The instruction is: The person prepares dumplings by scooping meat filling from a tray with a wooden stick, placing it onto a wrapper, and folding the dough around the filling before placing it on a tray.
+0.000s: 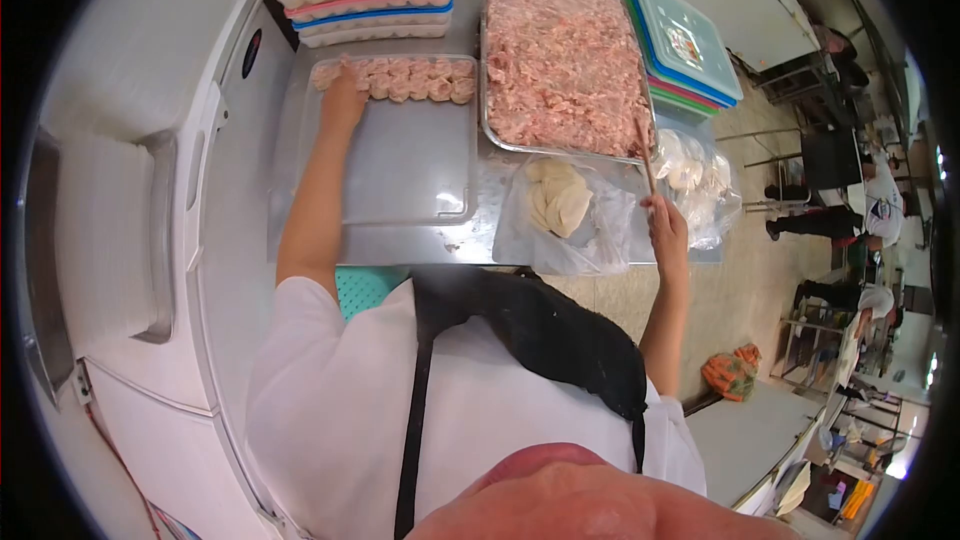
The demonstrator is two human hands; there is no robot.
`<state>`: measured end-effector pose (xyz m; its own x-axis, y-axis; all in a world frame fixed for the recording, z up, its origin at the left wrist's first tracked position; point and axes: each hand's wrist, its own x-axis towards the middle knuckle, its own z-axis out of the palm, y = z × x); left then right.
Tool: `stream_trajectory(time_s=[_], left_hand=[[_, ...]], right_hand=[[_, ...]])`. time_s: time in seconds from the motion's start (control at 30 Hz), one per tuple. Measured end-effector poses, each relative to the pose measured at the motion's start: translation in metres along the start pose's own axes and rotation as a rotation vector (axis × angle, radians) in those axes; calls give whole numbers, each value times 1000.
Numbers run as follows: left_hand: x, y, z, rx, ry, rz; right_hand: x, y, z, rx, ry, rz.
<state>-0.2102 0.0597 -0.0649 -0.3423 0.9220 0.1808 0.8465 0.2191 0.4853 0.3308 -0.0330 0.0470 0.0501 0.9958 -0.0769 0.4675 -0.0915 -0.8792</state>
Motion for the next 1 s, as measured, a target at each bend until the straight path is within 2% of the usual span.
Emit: stream_trajectory(time_s=[0.13,0.17,0.2,0.27,0.3,0.37,0.47,0.57,0.63,0.7,0.73,0.83,0.93,1.0], left_hand=[[7,-18,18,8,108,141],[10,-30,29,-8,176,196],[9,-24,25,47,106,161],[1,-11,8,168,-26,86],[4,-12,7,115,-57,69],[9,-19,8,8,-115,24],[-6,-13,18,188,186,156],[-55,65,-1,262,299,304],[-97,166,-18,-82,174,333],[-138,239,3,-279,15,323],[-154,275,12,-433,-34,400],[-189,320,86,-427,-234,720],[-204,348,114,-341,-453,687],[-207,351,126,-231,-474,734]], right_hand=[[60,-9,-2,-233,-158,-91],[80,-12,-8,-429,-114,-211],[101,-14,-15,-625,-73,-328],[145,-16,-33,-795,-75,-345],[164,-19,-41,-888,-45,-430],[191,-27,-54,-982,-38,-372],[236,10,-62,-1035,60,-458],[223,19,-52,-927,-37,-534],[216,37,-57,-873,-93,-548],[203,46,-62,-803,-147,-606],[202,49,-68,-786,-148,-642],[209,32,-95,-935,-187,-783],[223,-13,-121,-1093,-105,-1172],[222,-23,-121,-1245,-183,-1254]])
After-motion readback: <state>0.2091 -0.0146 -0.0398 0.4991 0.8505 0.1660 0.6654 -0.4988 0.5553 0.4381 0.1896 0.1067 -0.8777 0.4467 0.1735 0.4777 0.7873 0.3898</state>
